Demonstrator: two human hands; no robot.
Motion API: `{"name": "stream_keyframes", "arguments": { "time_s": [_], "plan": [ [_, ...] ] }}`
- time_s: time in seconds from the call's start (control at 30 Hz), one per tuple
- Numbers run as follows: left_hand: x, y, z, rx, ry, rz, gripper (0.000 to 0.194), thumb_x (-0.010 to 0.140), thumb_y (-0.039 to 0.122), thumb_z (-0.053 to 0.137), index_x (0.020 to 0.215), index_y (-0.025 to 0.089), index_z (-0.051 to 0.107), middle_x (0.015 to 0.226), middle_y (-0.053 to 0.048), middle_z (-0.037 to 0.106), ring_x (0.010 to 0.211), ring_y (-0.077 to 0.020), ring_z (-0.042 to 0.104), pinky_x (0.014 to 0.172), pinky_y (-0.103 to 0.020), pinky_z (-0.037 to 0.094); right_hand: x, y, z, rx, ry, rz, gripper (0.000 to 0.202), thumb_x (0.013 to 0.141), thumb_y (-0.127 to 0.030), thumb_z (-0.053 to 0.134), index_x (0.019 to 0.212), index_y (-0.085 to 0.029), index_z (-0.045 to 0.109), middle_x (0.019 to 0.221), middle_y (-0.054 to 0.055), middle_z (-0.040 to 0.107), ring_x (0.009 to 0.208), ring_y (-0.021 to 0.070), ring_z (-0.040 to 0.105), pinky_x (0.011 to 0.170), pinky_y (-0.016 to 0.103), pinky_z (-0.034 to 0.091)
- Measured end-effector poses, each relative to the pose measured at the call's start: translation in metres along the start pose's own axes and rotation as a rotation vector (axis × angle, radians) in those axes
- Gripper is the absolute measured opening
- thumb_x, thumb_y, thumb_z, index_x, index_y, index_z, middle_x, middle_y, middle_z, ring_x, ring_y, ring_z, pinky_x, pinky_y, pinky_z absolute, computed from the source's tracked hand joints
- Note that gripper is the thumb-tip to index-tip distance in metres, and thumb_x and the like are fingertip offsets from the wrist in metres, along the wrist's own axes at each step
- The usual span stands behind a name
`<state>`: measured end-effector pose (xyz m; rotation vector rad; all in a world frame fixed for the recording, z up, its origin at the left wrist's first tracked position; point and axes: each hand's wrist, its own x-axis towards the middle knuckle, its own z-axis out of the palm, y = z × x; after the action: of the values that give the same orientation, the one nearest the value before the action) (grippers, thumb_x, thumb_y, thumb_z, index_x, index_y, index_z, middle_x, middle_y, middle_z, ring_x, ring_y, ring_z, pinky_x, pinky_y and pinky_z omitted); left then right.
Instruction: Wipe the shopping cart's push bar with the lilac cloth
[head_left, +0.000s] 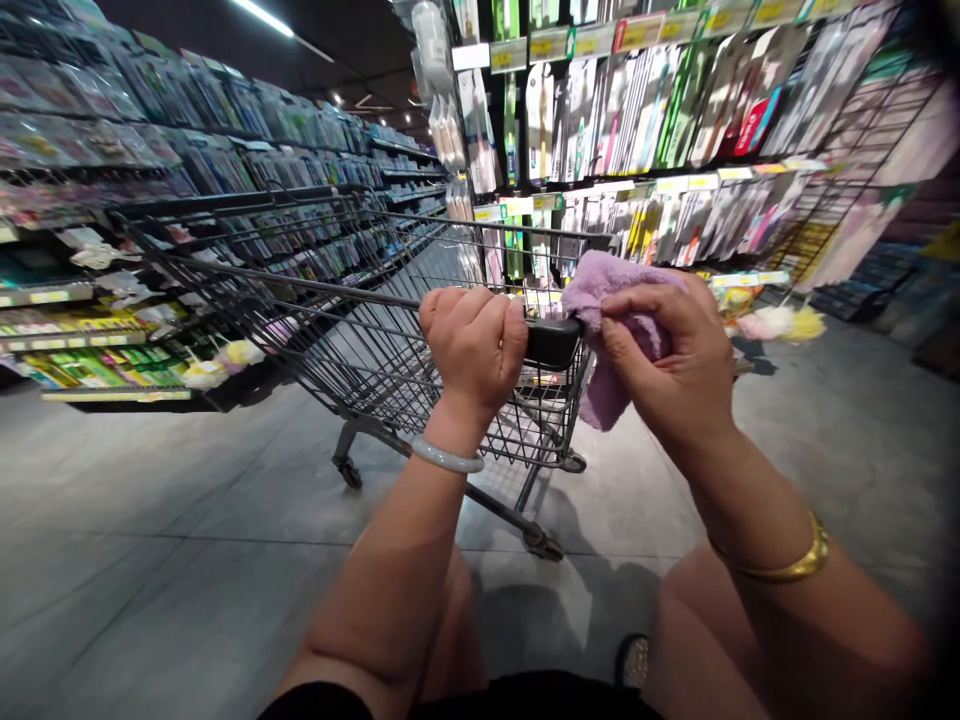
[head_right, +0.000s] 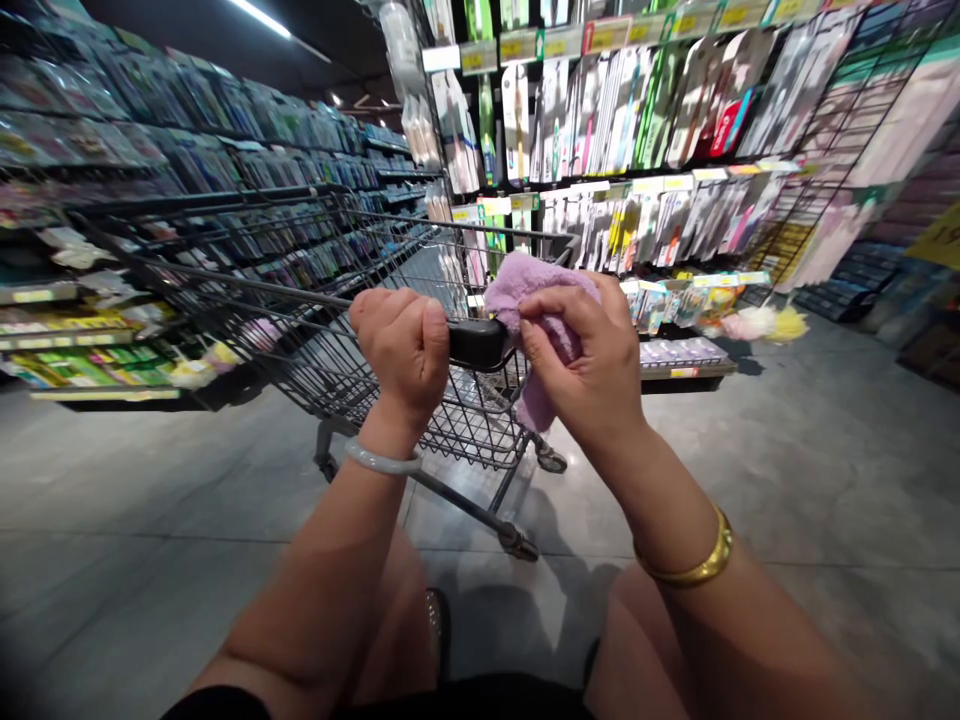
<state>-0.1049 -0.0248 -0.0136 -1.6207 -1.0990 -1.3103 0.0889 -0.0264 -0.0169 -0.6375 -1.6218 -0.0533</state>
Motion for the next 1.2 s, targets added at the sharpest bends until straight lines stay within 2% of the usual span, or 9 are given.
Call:
{"name": "stream_keyframes", "arguments": {
  "time_s": [0.2, 0.37, 0.47, 0.67, 0.83, 0.93, 1.2],
  "plan": [
    [0.000, 0.000, 0.000, 0.001, -0.006, 0.003, 0.034, 0.097, 0.033, 0.040, 0.066, 0.023, 0.050, 0.068, -0.001, 0.055, 0.076, -0.0197, 0.048, 0.084, -0.041, 0.034, -0.003, -0.014, -0.003, -0.019, -0.037, -0.086, 0.022, 0.078, -0.025, 0.071, 0.098, -0.034, 0.068, 0.118, 0.005, 0.058, 0.118, 0.0268, 0.055, 0.101, 0.052, 0.048],
    [-0.001, -0.001, 0.000, 0.008, 0.009, 0.008, 0.033, 0.096, 0.033, 0.041, 0.066, 0.023, 0.050, 0.068, -0.001, 0.056, 0.075, -0.0192, 0.048, 0.084, -0.040, 0.034, -0.002, 0.001, 0.003, 0.014, -0.003, -0.017, 0.019, 0.082, -0.025, 0.067, 0.100, -0.032, 0.066, 0.100, 0.002, 0.065, 0.110, 0.0241, 0.057, 0.100, 0.052, 0.048],
    [0.000, 0.000, 0.000, 0.012, 0.006, 0.009, 0.033, 0.096, 0.033, 0.041, 0.066, 0.023, 0.049, 0.068, -0.001, 0.055, 0.075, -0.0192, 0.048, 0.084, -0.040, 0.034, -0.001, -0.002, 0.001, 0.016, 0.000, 0.004, 0.016, 0.083, -0.025, 0.066, 0.098, -0.032, 0.067, 0.097, 0.002, 0.065, 0.108, 0.0234, 0.058, 0.099, 0.051, 0.049],
    [0.000, 0.000, 0.000, 0.008, 0.009, 0.007, 0.034, 0.097, 0.033, 0.040, 0.066, 0.023, 0.049, 0.068, -0.001, 0.054, 0.075, -0.0192, 0.048, 0.083, -0.040, 0.034, -0.002, -0.021, -0.006, -0.003, -0.066, -0.110, 0.022, 0.079, -0.026, 0.071, 0.099, -0.035, 0.068, 0.120, 0.004, 0.058, 0.117, 0.0267, 0.056, 0.100, 0.052, 0.048],
    [-0.001, 0.000, 0.000, -0.014, -0.009, -0.003, 0.034, 0.097, 0.034, 0.040, 0.066, 0.023, 0.050, 0.068, -0.002, 0.054, 0.077, -0.0202, 0.049, 0.085, -0.041, 0.033, -0.001, 0.000, 0.001, 0.024, -0.007, -0.027, 0.018, 0.082, -0.026, 0.067, 0.099, -0.033, 0.067, 0.100, 0.002, 0.066, 0.109, 0.0243, 0.058, 0.099, 0.052, 0.049],
    [-0.001, 0.000, 0.000, -0.022, -0.010, -0.003, 0.034, 0.097, 0.034, 0.040, 0.066, 0.023, 0.050, 0.068, -0.002, 0.054, 0.077, -0.0204, 0.048, 0.085, -0.041, 0.033, 0.000, 0.007, 0.003, 0.007, -0.002, 0.011, 0.015, 0.083, -0.027, 0.066, 0.097, -0.032, 0.067, 0.095, 0.000, 0.067, 0.103, 0.0230, 0.058, 0.096, 0.051, 0.050],
    [0.000, 0.000, 0.001, 0.017, 0.008, 0.007, 0.035, 0.097, 0.033, 0.040, 0.065, 0.023, 0.050, 0.068, -0.001, 0.055, 0.075, -0.0194, 0.049, 0.084, -0.040, 0.035, 0.001, -0.019, -0.009, -0.010, -0.083, -0.075, 0.023, 0.079, -0.026, 0.070, 0.099, -0.038, 0.067, 0.115, 0.004, 0.061, 0.117, 0.0272, 0.056, 0.100, 0.052, 0.048]
  ]
}}
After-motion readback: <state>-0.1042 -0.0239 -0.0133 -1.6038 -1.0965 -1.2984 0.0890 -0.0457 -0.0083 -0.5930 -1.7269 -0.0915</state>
